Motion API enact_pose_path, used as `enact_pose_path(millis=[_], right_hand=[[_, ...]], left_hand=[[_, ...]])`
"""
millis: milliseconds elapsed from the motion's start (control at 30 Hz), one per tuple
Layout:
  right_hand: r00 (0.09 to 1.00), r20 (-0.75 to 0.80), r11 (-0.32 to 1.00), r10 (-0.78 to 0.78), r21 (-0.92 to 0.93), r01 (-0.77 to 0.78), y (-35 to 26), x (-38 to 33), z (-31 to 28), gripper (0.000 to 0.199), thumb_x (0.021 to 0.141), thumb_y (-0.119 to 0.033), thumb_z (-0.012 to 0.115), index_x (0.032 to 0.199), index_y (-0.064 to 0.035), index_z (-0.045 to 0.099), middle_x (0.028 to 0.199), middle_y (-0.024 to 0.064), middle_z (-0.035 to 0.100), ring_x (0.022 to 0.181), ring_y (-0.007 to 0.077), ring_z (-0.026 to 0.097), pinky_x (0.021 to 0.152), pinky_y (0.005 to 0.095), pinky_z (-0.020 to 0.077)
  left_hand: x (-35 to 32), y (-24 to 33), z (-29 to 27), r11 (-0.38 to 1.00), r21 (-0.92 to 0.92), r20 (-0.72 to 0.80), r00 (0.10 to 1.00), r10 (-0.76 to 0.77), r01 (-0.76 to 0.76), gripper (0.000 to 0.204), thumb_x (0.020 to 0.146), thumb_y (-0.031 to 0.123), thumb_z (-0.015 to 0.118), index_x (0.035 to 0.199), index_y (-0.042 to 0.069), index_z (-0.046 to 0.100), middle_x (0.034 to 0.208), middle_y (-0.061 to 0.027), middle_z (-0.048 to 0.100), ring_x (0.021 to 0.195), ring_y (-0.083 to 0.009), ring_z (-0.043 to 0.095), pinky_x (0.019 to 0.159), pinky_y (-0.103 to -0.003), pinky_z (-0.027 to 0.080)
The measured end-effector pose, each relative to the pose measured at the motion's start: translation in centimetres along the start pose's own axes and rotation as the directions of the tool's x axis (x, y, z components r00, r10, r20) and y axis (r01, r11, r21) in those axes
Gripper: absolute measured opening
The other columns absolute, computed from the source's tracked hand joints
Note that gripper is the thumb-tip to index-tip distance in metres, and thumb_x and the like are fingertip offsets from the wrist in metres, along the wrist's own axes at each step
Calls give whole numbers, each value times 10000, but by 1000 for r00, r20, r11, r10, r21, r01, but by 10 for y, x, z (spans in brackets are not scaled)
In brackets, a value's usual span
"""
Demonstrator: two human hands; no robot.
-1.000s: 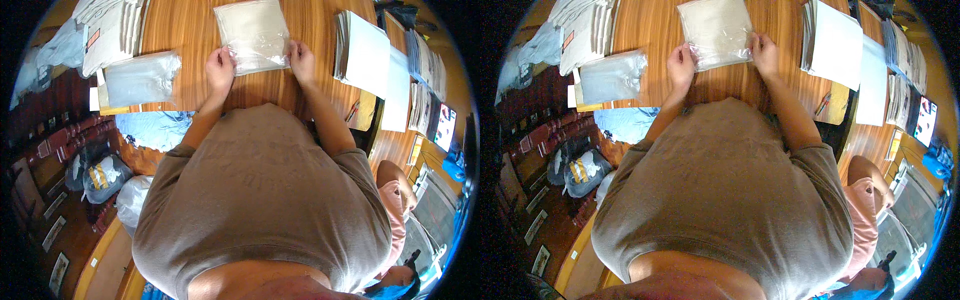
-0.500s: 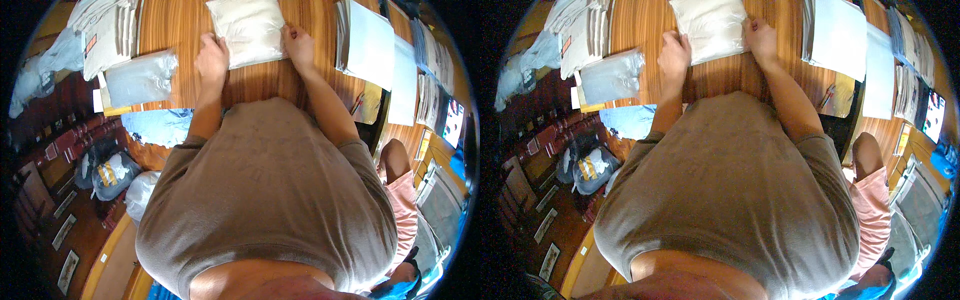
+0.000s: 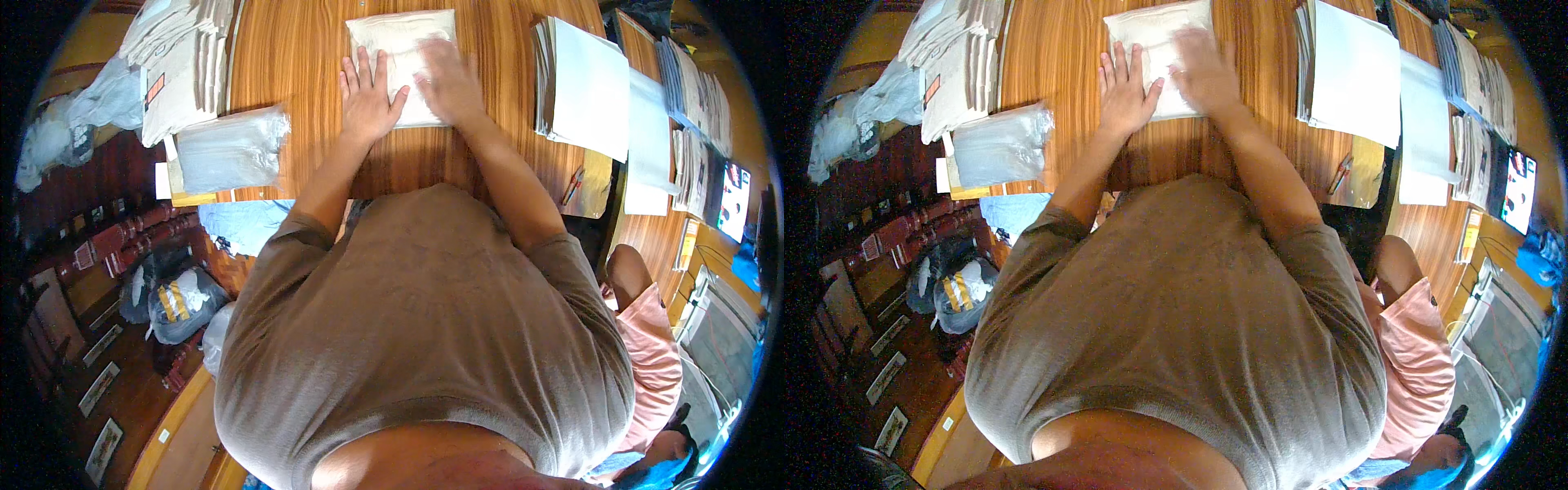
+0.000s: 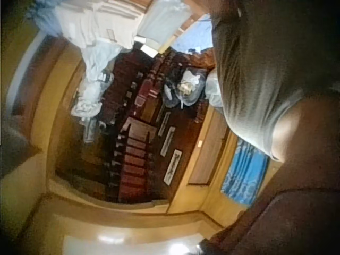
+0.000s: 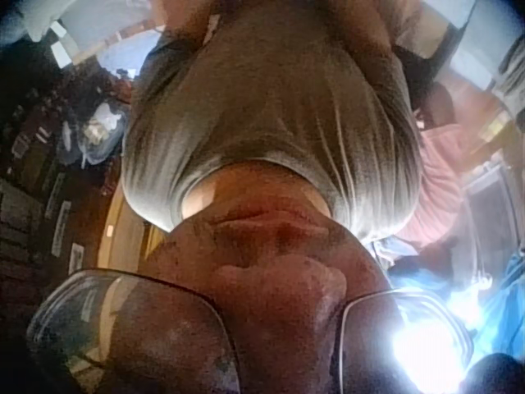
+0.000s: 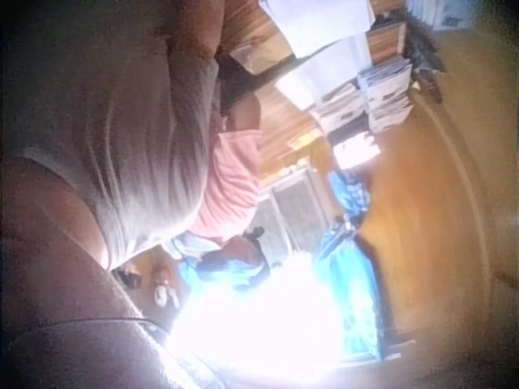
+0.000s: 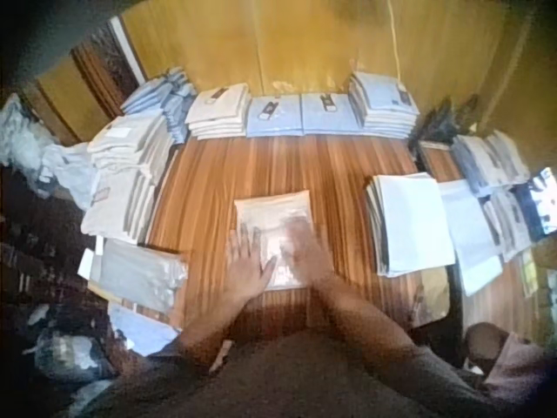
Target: The person places folded shirts into clear plastic bags, seals the bags by hand, and stacks the packaged shirts on a table.
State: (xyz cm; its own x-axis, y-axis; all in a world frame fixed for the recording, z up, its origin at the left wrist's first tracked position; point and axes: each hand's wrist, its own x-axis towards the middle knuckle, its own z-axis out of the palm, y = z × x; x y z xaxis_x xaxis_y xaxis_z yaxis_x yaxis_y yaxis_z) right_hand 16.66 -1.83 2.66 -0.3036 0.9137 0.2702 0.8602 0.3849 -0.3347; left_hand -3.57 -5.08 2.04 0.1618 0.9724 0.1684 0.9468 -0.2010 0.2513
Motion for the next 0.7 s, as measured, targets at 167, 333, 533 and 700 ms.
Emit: enact_pose_path(millis=[167,333,533,700], right_hand=[[964,-254,994,84,-41,-98,18,-8,-25,714,1025,-371,551,1576,47,373,1683,289,291,1546,532,263,1240,684,188],[996,-58,996,-69,46,71,-17,-16,-48,614,983,-292,604,1511,-4,476,1645,232,389,1519,441,366,1237,612,290],[998,67,1000,-1,7,1,-19,21,-31,635,1025,-392,534,1537,-22,476,1662,156,403,1561,392,311,1280,560,224],[995,95,1000,9,2,-9,-6,17,0,764,1061,-566,398,1624,-50,384,1729,119,299,1612,364,205,1304,562,128]], left_hand=[[38,-68,-14,877,9,105,873,476,-480,838,1041,595,489,1691,140,221,1757,-172,162,1617,-392,156,1313,-555,102],[63,-51,-52,904,3,79,901,426,-427,815,1006,540,558,1648,98,320,1706,-208,279,1568,-423,270,1289,-611,143],[19,44,-13,996,90,47,999,16,-21,758,1008,461,508,1648,90,342,1711,-222,262,1570,-516,194,1235,-725,110],[22,49,-7,990,132,32,998,46,-50,730,981,402,502,1644,125,377,1736,-138,258,1596,-501,128,1210,-770,37]])
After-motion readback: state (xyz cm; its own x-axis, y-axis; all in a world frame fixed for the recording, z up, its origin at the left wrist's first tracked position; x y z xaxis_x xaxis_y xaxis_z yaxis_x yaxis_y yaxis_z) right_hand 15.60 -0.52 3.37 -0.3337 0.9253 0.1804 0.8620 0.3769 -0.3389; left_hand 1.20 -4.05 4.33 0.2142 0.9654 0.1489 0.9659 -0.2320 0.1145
